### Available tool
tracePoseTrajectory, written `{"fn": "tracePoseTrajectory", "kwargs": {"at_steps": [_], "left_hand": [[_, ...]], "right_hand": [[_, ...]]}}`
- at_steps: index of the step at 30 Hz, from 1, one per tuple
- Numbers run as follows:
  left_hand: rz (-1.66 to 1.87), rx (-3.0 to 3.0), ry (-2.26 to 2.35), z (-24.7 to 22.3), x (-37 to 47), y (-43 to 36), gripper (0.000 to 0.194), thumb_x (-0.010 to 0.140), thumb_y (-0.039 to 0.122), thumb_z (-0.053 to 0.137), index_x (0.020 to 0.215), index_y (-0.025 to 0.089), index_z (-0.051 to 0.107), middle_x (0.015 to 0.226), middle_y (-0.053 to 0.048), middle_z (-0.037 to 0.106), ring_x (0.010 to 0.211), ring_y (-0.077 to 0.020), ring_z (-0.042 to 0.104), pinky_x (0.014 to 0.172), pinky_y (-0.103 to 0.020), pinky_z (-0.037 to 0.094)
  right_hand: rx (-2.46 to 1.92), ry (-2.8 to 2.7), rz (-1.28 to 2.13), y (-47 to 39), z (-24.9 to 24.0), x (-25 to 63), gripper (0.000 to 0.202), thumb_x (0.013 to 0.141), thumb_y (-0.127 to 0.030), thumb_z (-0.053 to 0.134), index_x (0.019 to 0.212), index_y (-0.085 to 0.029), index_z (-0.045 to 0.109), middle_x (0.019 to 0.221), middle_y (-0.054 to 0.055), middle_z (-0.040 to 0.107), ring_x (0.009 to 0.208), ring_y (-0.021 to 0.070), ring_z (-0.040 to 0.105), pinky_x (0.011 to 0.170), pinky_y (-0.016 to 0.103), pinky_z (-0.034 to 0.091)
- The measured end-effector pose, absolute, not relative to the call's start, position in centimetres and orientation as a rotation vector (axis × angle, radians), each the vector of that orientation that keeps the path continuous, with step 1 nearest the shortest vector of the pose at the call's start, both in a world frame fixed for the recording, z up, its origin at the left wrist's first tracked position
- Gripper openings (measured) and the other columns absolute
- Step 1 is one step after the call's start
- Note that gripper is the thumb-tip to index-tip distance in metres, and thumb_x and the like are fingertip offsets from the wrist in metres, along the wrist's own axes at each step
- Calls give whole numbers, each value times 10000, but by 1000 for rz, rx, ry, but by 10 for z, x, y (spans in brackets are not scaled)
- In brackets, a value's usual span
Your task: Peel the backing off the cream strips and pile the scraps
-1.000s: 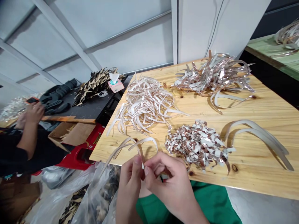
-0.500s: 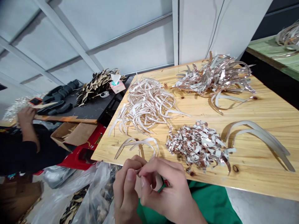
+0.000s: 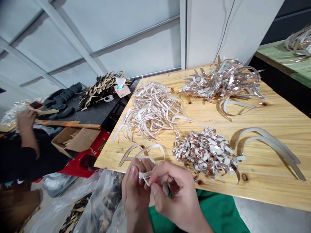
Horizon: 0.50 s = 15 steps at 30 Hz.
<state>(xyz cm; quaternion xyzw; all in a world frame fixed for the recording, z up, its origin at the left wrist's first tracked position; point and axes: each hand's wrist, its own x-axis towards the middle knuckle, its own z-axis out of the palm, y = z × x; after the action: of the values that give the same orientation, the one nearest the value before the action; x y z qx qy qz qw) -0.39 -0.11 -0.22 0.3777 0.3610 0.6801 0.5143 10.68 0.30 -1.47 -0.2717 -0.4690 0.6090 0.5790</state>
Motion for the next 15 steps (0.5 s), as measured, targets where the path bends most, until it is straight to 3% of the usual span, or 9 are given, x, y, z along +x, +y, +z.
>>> {"fn": "tracePoseTrajectory", "kwargs": {"at_steps": [2, 7, 15], "left_hand": [[1652, 855, 747, -4, -2, 1, 447, 1088, 419, 539, 692, 219, 491, 607, 30, 379, 587, -157, 354, 565, -292, 329], [1676, 714, 565, -6, 6, 5, 493, 1076, 406, 568, 664, 211, 379, 559, 59, 268, 567, -135, 262, 556, -250, 299], [1671, 488, 440, -3, 8, 5, 470, 1093, 343, 541, 675, 216, 368, 560, 66, 255, 580, -139, 262, 596, -229, 364]], "right_hand": [[-590, -1046, 1475, 3, -16, 107, 73, 975, -243, 735, 908, -255, 761, 755, 0, 728, 528, 100, 517, 480, 193, 386], [-503, -908, 1549, 6, -17, 103, 73, 966, -269, 782, 897, -250, 764, 634, -43, 611, 448, 76, 472, 444, 173, 392], [-406, -789, 1592, 6, -20, 102, 126, 930, -318, 834, 866, -230, 771, 673, -36, 610, 443, 58, 388, 470, 189, 419]]}}
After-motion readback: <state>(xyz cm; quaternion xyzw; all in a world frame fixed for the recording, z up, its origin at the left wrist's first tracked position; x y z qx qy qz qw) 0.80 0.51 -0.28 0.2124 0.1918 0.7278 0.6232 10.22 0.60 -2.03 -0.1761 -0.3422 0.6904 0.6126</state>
